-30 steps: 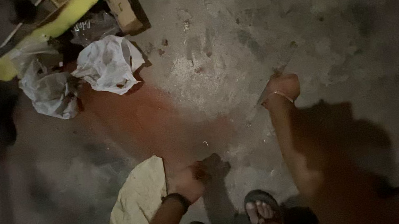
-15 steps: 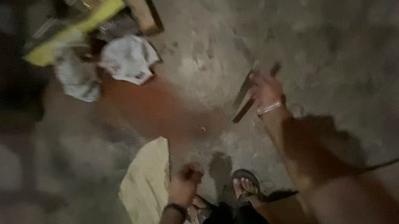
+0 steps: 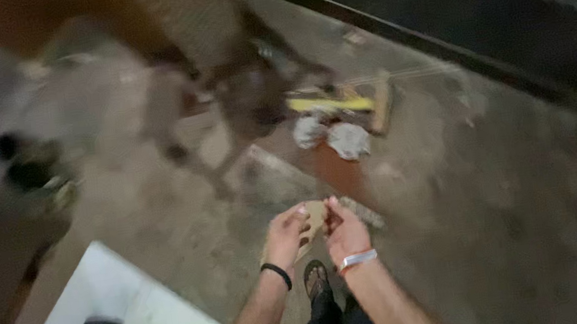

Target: The person cuts a yellow foam sheet to size using a metal ruler and a knife, then applies a liquid adhesive to a wooden board with a brush. They place the foam sheet onto the adhesive and smooth it down with their hands.

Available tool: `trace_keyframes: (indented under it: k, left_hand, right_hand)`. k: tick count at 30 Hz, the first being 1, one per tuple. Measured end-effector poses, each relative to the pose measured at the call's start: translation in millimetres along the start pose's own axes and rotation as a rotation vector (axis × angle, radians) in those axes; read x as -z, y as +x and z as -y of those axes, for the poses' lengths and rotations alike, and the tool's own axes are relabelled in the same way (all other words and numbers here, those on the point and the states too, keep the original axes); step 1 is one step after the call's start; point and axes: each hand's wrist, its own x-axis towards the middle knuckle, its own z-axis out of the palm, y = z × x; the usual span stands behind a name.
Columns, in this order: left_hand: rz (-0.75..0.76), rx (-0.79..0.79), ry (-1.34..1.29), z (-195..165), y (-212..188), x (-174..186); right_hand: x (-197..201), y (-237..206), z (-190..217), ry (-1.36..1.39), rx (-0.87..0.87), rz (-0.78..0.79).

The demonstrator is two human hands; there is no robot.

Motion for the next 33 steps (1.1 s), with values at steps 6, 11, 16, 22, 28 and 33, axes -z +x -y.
trace_keyframes:
  k: [6,11,16,22,28,33]
  left_hand:
    - [-0.458,-0.253,-0.157,-90,-146,114]
    - [-0.843,-0.264,-0.488,-92,-299,253]
    - [-1.051,-0.358,-0.581,-24,-437,356]
    - [-1.26,-0.402,-0.797,82,-568,413]
    - [-1.375,-0.537,-0.997,177,-649,483]
    - [-1.321,-0.503,-1.095,256,-716,552]
  right_hand:
    - [-129,-169,-75,-0.249,-0.348,0.321]
    - [-195,-307,-123,-0.434,-0.599,0.72]
    - [-243,-415,-206,-1.138,-0.489,1.131]
    - [-239,-511,-339,-1.681,-0.445,1.625]
    - [-203,-601,-471,-1.729,-0.36,1.931]
    - [-189,-645,-584,-1.666,-0.212,2.09]
